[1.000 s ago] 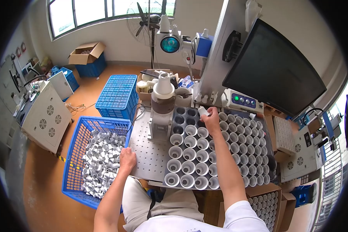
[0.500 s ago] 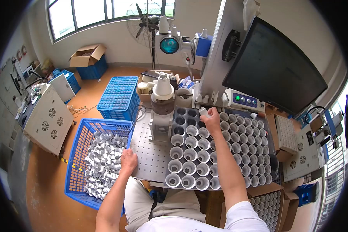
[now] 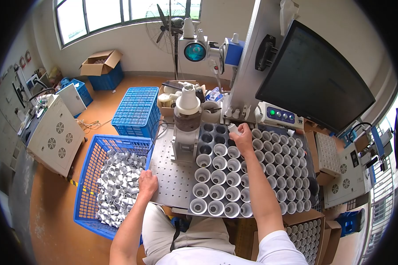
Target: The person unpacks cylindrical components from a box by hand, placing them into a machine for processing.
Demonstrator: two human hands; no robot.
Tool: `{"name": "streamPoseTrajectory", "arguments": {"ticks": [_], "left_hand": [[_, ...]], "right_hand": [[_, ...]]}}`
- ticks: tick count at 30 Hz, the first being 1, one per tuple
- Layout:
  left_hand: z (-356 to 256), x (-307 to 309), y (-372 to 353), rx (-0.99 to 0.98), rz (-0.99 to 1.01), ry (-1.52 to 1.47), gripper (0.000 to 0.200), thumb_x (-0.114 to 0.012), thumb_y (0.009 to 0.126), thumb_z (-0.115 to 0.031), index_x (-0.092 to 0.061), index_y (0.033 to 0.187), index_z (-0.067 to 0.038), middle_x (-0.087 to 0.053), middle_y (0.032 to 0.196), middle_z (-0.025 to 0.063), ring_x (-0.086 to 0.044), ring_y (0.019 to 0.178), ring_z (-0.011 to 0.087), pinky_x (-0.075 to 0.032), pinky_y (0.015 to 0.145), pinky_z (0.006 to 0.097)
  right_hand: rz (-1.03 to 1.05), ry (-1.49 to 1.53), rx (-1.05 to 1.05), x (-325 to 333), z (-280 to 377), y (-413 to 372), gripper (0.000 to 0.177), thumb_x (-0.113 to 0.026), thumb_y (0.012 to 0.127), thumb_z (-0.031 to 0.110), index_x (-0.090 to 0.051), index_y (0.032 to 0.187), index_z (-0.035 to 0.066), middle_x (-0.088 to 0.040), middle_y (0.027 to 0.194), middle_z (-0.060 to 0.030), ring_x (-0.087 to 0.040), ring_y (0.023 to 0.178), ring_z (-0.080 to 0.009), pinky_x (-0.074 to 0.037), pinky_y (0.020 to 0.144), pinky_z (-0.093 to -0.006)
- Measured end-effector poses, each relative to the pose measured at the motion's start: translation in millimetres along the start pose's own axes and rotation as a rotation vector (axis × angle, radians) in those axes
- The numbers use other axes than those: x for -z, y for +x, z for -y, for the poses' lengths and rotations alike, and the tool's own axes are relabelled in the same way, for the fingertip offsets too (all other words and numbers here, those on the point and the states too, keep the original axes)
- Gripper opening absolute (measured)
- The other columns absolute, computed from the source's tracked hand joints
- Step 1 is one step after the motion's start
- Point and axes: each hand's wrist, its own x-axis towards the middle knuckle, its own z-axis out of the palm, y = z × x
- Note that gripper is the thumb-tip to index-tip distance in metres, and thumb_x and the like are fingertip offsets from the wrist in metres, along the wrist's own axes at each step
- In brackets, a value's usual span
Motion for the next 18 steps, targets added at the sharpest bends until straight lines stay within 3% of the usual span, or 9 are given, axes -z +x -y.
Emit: {"name": "streamPoseTrajectory", "arguments": {"ticks": [18], "left_hand": [[0.9,-1.5,-0.3,-0.019,-0.018,0.001,0.019,-0.051,0.076,-0.015,-0.053,0.082,0.003,-0.054,0.087,0.0233,-0.053,0.085,0.0387,-0.043,0.08,0.0481]], "right_hand": [[0.012,-0.022,0.021,1.4,8.0,-3.4,0.031,-0.069,0.064,0.014,-0.044,0.08,0.004,-0.045,0.076,-0.0051,-0.045,0.072,-0.0175,-0.04,0.068,-0.0302]]}}
